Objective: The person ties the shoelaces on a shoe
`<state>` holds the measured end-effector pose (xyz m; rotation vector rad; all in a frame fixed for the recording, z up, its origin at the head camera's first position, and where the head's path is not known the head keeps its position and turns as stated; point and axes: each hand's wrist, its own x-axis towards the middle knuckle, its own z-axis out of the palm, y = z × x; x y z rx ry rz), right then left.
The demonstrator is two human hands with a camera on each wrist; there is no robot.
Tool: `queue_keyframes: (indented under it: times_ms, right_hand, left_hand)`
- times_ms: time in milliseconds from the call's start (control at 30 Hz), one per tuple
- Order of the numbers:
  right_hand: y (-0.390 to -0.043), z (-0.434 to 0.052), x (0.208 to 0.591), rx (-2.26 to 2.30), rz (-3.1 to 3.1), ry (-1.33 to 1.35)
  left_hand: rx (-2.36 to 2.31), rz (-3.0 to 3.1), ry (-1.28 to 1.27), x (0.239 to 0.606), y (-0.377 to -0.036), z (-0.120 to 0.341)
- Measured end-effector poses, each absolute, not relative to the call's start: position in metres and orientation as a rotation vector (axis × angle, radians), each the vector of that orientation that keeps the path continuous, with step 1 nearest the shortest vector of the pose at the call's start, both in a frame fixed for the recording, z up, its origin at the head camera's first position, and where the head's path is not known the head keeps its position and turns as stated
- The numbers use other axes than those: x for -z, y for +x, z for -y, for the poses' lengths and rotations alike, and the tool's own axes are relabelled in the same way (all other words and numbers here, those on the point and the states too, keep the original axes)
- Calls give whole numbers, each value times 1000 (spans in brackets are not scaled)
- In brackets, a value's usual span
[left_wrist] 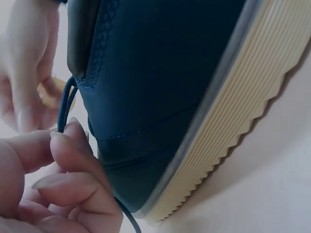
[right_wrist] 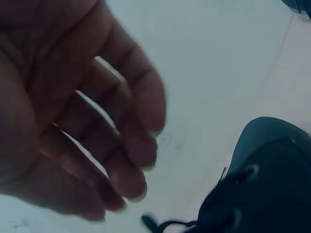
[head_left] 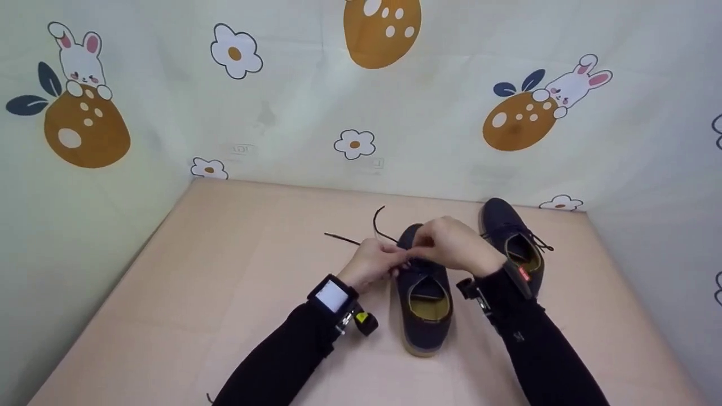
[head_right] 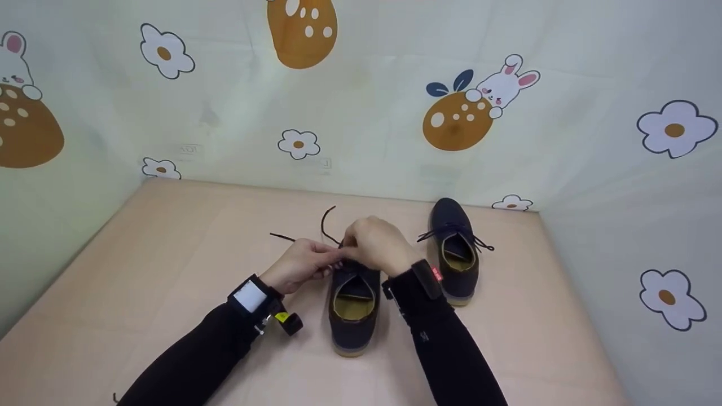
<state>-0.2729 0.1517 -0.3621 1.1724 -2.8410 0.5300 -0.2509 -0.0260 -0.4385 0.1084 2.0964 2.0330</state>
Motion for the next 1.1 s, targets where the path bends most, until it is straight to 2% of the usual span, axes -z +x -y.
queue_keyframes:
  times_ms: [167, 367, 567, 833, 1100]
  right_hand:
    - [-249, -149, 371, -398, 2954, 1033]
    - [-242, -149, 379, -383, 2905, 878]
    - [-240, -156, 384, -567, 2794, 819]
    - [-242, -165, 395, -830, 2780, 710]
    - [-253, -174, 399, -1082, 2817, 642]
  left_hand:
    - [-2069, -2062, 93, 438, -250, 27]
    - [-2039, -2154, 136, 436, -254, 31]
    - [-1669, -2667, 318, 430, -260, 48]
    - [-1391, -2732, 499, 433, -257, 45]
    - [-1248, -2775, 506, 429, -256, 47]
